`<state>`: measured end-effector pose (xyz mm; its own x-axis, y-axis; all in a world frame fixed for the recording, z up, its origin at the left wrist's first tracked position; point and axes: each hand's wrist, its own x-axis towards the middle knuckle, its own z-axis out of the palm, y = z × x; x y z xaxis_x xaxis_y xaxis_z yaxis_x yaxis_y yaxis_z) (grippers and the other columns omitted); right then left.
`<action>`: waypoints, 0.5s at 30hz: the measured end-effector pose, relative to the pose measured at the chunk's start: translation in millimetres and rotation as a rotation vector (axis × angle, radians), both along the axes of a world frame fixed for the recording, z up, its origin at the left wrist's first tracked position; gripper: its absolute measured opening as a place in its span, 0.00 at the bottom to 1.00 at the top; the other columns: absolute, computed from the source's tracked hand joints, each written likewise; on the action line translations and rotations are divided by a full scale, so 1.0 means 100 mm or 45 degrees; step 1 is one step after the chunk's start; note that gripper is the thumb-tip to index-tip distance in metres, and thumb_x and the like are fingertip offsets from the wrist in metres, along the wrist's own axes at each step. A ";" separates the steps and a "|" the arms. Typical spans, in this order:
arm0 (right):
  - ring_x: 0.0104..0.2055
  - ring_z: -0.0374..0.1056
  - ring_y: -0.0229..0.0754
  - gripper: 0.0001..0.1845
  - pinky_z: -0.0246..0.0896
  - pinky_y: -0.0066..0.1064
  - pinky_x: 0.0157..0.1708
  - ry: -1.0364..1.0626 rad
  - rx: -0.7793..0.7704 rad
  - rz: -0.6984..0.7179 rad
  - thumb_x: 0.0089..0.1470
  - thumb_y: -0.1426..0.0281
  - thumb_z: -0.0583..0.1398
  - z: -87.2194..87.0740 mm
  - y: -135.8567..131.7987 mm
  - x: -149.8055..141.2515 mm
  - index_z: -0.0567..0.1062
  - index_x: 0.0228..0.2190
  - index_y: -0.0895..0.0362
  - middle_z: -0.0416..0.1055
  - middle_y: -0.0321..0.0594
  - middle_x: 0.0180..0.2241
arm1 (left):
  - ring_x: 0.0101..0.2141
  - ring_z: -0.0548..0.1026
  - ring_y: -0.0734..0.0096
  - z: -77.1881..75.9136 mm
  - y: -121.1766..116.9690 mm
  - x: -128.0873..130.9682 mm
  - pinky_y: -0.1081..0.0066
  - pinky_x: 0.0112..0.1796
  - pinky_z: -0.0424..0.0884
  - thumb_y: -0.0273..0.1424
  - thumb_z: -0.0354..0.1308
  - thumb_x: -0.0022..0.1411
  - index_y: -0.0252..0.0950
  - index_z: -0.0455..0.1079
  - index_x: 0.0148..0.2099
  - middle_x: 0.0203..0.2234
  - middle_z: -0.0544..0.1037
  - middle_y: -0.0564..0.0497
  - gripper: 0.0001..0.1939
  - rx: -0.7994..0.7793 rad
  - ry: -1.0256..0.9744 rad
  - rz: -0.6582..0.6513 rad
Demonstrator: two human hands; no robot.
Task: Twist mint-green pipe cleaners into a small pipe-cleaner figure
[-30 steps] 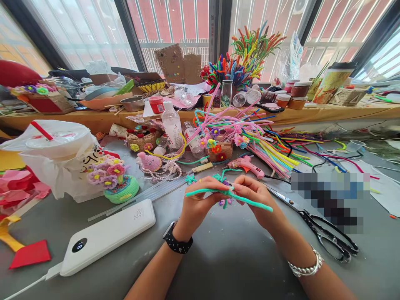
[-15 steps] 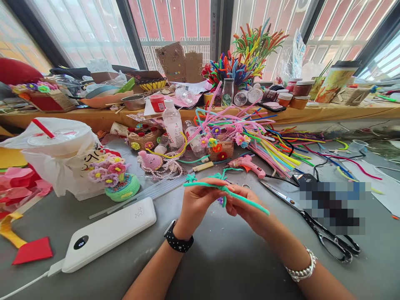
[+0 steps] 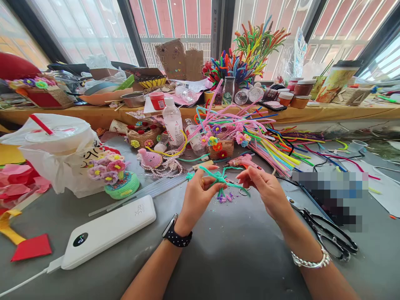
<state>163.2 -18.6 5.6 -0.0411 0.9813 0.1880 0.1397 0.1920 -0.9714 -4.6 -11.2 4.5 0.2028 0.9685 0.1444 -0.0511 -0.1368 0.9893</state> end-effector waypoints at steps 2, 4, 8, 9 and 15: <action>0.29 0.64 0.39 0.14 0.58 0.30 0.30 -0.231 0.116 0.010 0.49 0.59 0.57 0.02 -0.02 0.01 0.73 0.28 0.57 0.71 0.39 0.26 | 0.26 0.73 0.73 -0.03 0.00 0.02 0.76 0.27 0.66 0.28 0.60 0.49 0.35 0.60 0.43 0.21 0.74 0.54 0.19 -0.011 0.005 -0.026; 0.30 0.66 0.41 0.09 0.59 0.31 0.31 -0.410 0.225 0.041 0.47 0.63 0.60 0.03 -0.03 -0.02 0.73 0.29 0.56 0.72 0.39 0.28 | 0.27 0.73 0.71 -0.05 0.01 0.04 0.75 0.28 0.67 0.29 0.61 0.48 0.35 0.61 0.42 0.24 0.75 0.52 0.18 -0.027 0.002 -0.043; 0.31 0.67 0.42 0.06 0.59 0.32 0.31 -0.556 0.357 0.037 0.51 0.68 0.57 0.01 -0.06 -0.07 0.73 0.27 0.55 0.73 0.39 0.27 | 0.28 0.73 0.70 -0.06 0.03 0.04 0.73 0.29 0.69 0.31 0.63 0.45 0.32 0.67 0.37 0.24 0.75 0.51 0.16 -0.108 0.024 -0.081; 0.31 0.67 0.43 0.06 0.59 0.32 0.32 -0.578 0.378 0.021 0.51 0.69 0.56 0.00 -0.06 -0.07 0.73 0.27 0.54 0.73 0.39 0.27 | 0.28 0.73 0.70 -0.06 0.04 0.04 0.72 0.30 0.69 0.30 0.63 0.44 0.32 0.68 0.36 0.24 0.75 0.50 0.15 -0.143 0.027 -0.118; 0.31 0.67 0.43 0.06 0.58 0.32 0.32 -0.630 0.380 0.003 0.51 0.70 0.56 -0.02 -0.05 -0.05 0.73 0.27 0.55 0.73 0.40 0.28 | 0.22 0.71 0.75 -0.05 0.06 0.02 0.75 0.26 0.67 0.27 0.61 0.44 0.32 0.73 0.31 0.24 0.75 0.51 0.08 -0.245 0.139 -0.324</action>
